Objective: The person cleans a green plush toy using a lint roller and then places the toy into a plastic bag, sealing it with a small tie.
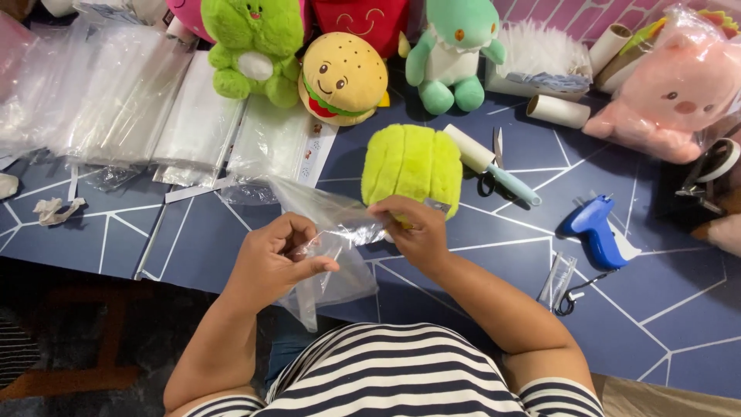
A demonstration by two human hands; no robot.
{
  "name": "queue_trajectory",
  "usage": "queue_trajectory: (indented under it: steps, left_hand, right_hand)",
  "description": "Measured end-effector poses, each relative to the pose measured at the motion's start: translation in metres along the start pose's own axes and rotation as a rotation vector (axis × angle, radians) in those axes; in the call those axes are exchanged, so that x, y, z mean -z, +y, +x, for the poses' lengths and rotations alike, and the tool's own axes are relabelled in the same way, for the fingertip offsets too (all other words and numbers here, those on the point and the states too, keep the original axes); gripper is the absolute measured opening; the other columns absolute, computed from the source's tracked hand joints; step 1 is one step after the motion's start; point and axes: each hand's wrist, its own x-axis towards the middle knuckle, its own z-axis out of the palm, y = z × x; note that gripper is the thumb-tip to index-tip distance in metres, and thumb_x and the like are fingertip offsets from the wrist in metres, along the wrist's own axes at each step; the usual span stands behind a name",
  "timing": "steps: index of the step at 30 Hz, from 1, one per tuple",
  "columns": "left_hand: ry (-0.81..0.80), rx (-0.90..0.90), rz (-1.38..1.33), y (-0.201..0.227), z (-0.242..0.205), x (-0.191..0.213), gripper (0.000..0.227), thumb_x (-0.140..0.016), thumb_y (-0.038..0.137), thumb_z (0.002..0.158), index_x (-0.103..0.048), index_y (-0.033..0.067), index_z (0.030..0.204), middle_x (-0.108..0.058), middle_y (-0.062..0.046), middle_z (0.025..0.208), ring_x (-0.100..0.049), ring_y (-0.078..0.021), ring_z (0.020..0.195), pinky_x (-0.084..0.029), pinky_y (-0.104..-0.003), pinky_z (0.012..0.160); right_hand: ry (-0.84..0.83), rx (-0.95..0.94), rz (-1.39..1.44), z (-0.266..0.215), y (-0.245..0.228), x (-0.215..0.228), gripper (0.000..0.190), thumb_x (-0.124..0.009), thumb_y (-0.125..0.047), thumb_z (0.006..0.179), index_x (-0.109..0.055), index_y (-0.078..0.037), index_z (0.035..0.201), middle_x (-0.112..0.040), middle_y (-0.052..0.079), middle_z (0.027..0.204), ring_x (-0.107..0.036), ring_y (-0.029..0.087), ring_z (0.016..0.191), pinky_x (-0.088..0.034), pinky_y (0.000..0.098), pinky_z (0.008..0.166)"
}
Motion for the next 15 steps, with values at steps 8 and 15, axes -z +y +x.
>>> queue_trajectory:
  steps: [8, 15]
  left_hand:
    - [0.298, -0.201, 0.48, 0.01, -0.039, 0.07, 0.014, -0.077, 0.002, 0.091, -0.079, 0.0094, 0.102, -0.066, -0.004, 0.072, -0.051, -0.0112, 0.053, -0.042, -0.023, 0.05]
    - [0.726, -0.17, 0.029, -0.003, -0.05, 0.128, 0.007, -0.044, 0.015, 0.13, -0.046, 0.0125, 0.137, -0.052, -0.011, 0.134, -0.072, -0.0323, 0.115, -0.066, -0.036, 0.073]
  right_hand:
    - [0.104, 0.203, 0.109, 0.022, -0.009, 0.05, 0.025, -0.063, 0.021, 0.092, -0.074, 0.003, 0.105, -0.076, 0.016, 0.096, -0.076, 0.028, 0.091, -0.064, 0.04, 0.087]
    - [0.124, 0.579, 0.014, 0.024, -0.025, 0.075, 0.003, -0.061, -0.003, 0.103, -0.061, -0.002, 0.106, -0.063, 0.014, 0.101, -0.071, 0.035, 0.098, -0.063, 0.044, 0.09]
